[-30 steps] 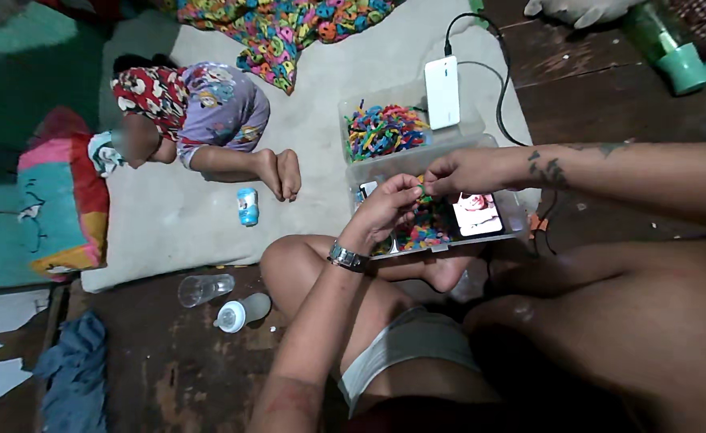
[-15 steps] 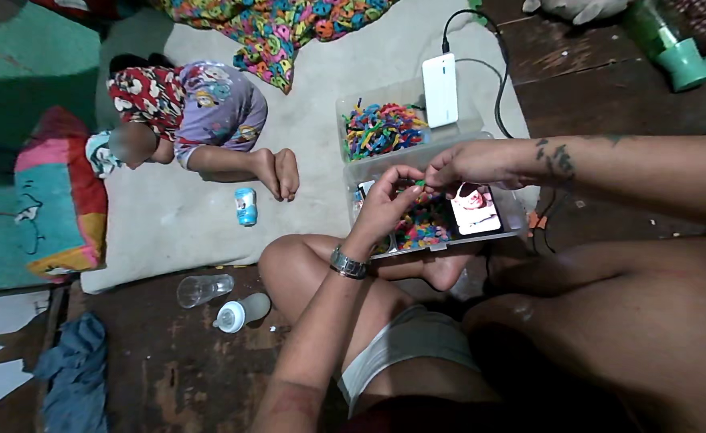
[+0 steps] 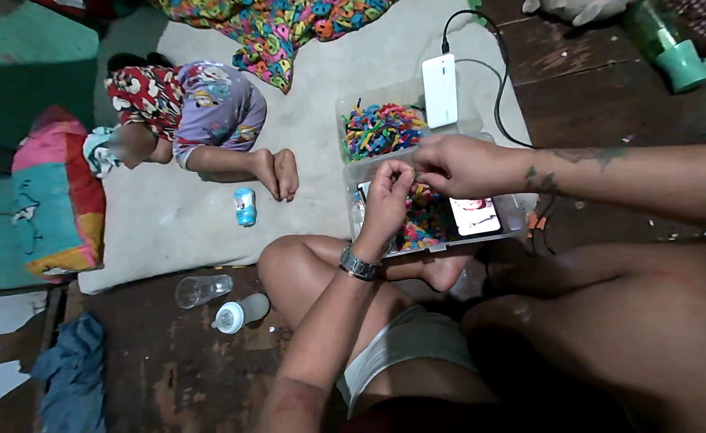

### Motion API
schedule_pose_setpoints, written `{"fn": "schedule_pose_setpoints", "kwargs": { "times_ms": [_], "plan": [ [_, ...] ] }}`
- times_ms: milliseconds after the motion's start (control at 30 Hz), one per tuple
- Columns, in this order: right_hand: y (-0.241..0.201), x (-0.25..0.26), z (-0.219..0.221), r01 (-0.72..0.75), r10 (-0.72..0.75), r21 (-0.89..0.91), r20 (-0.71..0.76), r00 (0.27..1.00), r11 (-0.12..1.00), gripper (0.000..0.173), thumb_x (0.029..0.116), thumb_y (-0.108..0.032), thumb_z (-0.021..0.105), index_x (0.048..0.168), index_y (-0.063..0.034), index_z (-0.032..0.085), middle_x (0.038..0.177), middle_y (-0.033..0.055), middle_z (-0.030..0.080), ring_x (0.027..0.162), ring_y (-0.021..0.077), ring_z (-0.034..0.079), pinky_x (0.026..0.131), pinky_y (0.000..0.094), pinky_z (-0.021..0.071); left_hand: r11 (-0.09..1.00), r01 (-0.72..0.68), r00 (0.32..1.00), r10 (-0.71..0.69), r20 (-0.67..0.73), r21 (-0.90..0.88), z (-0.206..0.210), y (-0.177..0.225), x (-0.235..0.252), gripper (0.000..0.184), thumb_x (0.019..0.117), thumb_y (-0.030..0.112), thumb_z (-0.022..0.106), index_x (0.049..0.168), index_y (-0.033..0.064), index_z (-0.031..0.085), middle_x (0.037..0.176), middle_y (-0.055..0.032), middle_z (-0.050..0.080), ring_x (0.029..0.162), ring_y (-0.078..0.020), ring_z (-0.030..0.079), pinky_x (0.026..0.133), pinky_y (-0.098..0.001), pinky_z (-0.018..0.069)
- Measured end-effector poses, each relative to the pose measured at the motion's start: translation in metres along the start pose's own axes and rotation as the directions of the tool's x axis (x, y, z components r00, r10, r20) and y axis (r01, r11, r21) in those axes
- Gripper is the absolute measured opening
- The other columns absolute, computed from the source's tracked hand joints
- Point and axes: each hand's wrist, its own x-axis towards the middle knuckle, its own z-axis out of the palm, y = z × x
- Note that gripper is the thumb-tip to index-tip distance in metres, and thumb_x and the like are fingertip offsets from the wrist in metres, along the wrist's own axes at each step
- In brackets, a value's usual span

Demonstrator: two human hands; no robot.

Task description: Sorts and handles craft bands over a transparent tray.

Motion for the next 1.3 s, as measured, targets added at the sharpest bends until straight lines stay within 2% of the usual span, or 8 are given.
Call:
{"fn": "schedule_pose_setpoints", "kwargs": {
  "times_ms": [233,433,700,833,933,1033,1167,1300],
  "plan": [
    [0.005,-0.004,0.003,0.505,-0.506,-0.784,0.29,0.812,0.361,0.018,0.0923,0.011,0.06,0.106,0.0024,0.068,0.105,0.0165,0.064,0.085,0.03,0.064,0.072,0.0418,0.0515,0.794,0.468,0.88,-0.459,0.121,-0.388,0.006,0.02,0.013,0.015,0.1054,0.021,0.044,0.106,0.0186,0.058,0.084,0.003,0.062,0.069,-0.0058,0.06,0.063,-0.0228,0.0521],
    [-0.002,0.003,-0.003,-0.01,0.024,-0.191,0.07,0.997,0.982,0.017,0.1048,-0.011,0.054,0.103,-0.0017,0.068,0.098,0.0127,0.064,0.091,0.0276,0.064,0.081,0.0483,0.0534,0.92,0.332,0.942,-0.335,0.019,-0.209,-0.001,0.013,0.002,0.012,0.1093,0.026,0.045,0.112,0.0195,0.054,0.09,0.0027,0.057,0.069,-0.0039,0.057,0.065,-0.0204,0.0516],
    [-0.011,0.001,-0.006,-0.455,0.386,0.472,0.241,0.89,0.755,0.023,0.109,-0.02,0.05,0.1,-0.0029,0.063,0.089,0.0073,0.062,0.076,0.0129,0.059,0.072,0.0324,0.0501,0.995,0.018,0.998,-0.012,-0.062,0.096,-0.003,0.008,0.0,0.016,0.1094,0.027,0.044,0.113,0.0164,0.055,0.096,-0.0027,0.058,0.073,-0.0104,0.058,0.064,-0.0282,0.0531],
    [-0.004,0.0,-0.003,-0.286,0.275,0.349,0.082,0.958,0.892,0.017,0.1045,-0.012,0.058,0.091,-0.0025,0.063,0.081,0.0064,0.058,0.073,0.0137,0.056,0.069,0.0335,0.047,0.992,-0.029,0.998,0.036,-0.06,0.121,0.001,0.011,0.0,0.011,0.1082,0.02,0.046,0.113,0.0153,0.055,0.095,-0.003,0.058,0.071,-0.0105,0.057,0.062,-0.0268,0.0513],
    [0.007,0.0,0.003,0.122,-0.126,-0.054,-0.069,0.99,0.991,0.006,0.0929,-0.001,0.063,0.09,0.0009,0.068,0.089,0.012,0.059,0.081,0.0244,0.061,0.073,0.0421,0.0529,0.986,0.067,0.996,-0.056,-0.076,0.151,0.006,0.017,-0.003,0.013,0.1091,0.022,0.045,0.118,0.0163,0.053,0.091,-0.0054,0.058,0.064,-0.0127,0.055,0.055,-0.0279,0.0496],
    [0.008,0.0,-0.003,0.452,-0.458,-0.565,0.143,0.877,0.69,0.014,0.09,0.008,0.063,0.1,-0.0002,0.069,0.103,0.0176,0.064,0.092,0.035,0.065,0.077,0.0486,0.0557,0.961,0.198,0.978,-0.181,-0.101,0.192,0.01,0.024,-0.004,0.015,0.1072,0.018,0.047,0.12,0.0154,0.054,0.088,-0.0089,0.061,0.061,-0.0168,0.055,0.05,-0.0309,0.0458],
    [0.011,-0.005,-0.004,0.526,-0.546,-0.759,0.273,0.792,0.384,0.022,0.0896,0.013,0.061,0.103,-0.0011,0.071,0.101,0.0146,0.066,0.086,0.0307,0.064,0.071,0.0435,0.0516,0.922,0.351,0.936,-0.346,0.059,-0.163,0.007,0.027,0.002,0.016,0.1066,0.017,0.044,0.119,0.0165,0.054,0.09,-0.0001,0.06,0.07,-0.0069,0.058,0.063,-0.0244,0.0507],
    [0.009,-0.003,-0.005,0.364,-0.411,-0.569,0.05,0.911,0.738,0.006,0.0917,-0.002,0.065,0.097,-0.0002,0.066,0.096,0.0172,0.063,0.09,0.0368,0.065,0.075,0.051,0.0537,0.868,0.364,0.931,-0.353,0.096,-0.337,0.003,0.025,0.004,0.01,0.1038,0.013,0.049,0.11,0.0179,0.055,0.087,0.0022,0.06,0.071,-0.0056,0.06,0.067,-0.0225,0.054]
  ]
}}
